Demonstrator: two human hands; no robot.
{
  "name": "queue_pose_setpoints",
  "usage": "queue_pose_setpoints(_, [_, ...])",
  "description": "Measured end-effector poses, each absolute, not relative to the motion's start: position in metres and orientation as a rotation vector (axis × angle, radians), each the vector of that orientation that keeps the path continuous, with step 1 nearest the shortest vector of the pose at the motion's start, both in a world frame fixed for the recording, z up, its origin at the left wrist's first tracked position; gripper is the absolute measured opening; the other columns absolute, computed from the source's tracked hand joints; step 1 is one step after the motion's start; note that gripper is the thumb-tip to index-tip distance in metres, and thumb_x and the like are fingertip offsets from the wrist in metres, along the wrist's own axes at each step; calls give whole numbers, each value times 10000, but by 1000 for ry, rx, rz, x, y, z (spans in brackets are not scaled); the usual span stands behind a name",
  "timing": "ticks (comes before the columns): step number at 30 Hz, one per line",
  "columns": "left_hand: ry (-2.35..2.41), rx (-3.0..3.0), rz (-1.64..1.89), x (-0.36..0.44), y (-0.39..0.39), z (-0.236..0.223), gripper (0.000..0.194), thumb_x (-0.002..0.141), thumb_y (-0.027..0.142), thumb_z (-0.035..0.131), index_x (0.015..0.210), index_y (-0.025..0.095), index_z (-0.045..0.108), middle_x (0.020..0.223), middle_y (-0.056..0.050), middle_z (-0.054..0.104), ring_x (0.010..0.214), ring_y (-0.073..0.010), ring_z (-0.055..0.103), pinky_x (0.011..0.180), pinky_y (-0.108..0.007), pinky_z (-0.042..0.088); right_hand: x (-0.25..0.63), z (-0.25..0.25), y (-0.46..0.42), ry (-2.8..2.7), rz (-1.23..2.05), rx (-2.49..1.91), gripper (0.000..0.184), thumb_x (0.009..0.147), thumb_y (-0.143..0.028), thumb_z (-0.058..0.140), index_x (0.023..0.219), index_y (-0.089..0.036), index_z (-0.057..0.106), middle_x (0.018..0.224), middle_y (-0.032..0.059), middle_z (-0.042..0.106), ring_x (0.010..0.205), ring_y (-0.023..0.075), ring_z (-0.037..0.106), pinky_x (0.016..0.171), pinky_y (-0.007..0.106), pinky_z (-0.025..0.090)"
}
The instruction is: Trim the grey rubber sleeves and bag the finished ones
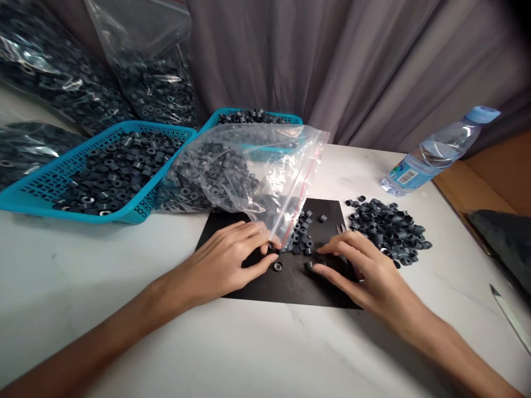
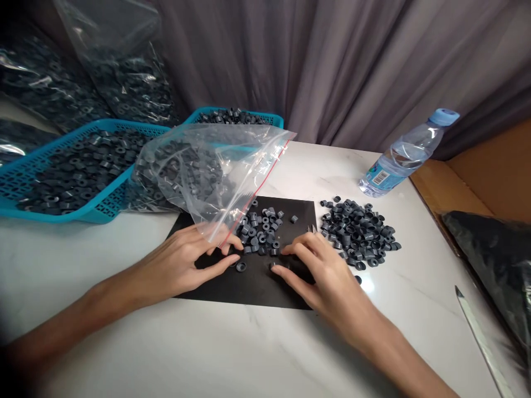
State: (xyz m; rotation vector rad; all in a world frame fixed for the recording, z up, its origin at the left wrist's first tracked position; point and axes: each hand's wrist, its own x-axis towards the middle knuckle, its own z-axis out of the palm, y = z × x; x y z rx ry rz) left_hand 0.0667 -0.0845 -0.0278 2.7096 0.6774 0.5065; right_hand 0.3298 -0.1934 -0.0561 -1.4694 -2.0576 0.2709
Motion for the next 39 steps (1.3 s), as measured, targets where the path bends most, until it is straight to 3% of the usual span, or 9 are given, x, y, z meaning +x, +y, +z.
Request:
queue_pose_setpoints(7, [684,2674,837,81,-96,-37,78,973,193,620,1038,172,659,956,-26,710,831,-152,623,851,-306,481,342,-47,-193,-2144,459,-1480,115,1035,-249,536,1081,-243,641,1050,63,639,973,211,593,865,368,505])
queue_pose_setpoints(13, [729,2315,687,93,-122,-36,330,914,333,733,1209,220,639,1070,-3,688,950,-124,648,930,-230,494,317,-39,-199,-1854,647,-1325,77,984,-247,650,1056,-220,650,925,17,655,816,136,616,733,254,513])
queue_pose_setpoints(20, [736,1719,588,100,-130,-35,182,949,353,691,1117,286,707,1002,56,745,933,-88,690,864,-160,527,300,-42,-205,-1800,552,-1222,150,976,-180,647,1115,-218,606,960,15,648,849,129,629,759,238,522])
queue_pose_setpoints(24, [777,1681,644,98,-127,-36,168,914,310,737,1075,263,750,990,37,749,906,-93,690,866,-169,528,320,-36,-202,-1828,452,-1397,321,951,-313,699,1220,-244,539,1023,25,651,890,159,633,770,273,526])
queue_pose_setpoints(30, [795,1614,680,98,-127,-30,173,870,272,781,1042,257,782,969,30,755,862,-83,690,833,-147,539,363,-40,-197,-1953,230,-1976,294,952,-523,636,1012,-246,560,964,34,632,857,222,617,666,326,450])
queue_pose_setpoints(39, [755,1273,652,100,-130,-26,185,870,260,782,1054,247,762,998,22,805,900,-109,774,868,-153,593,356,-35,-204,-1960,288,-2048,207,1048,-383,442,980,-231,565,900,32,641,730,181,620,636,305,422])
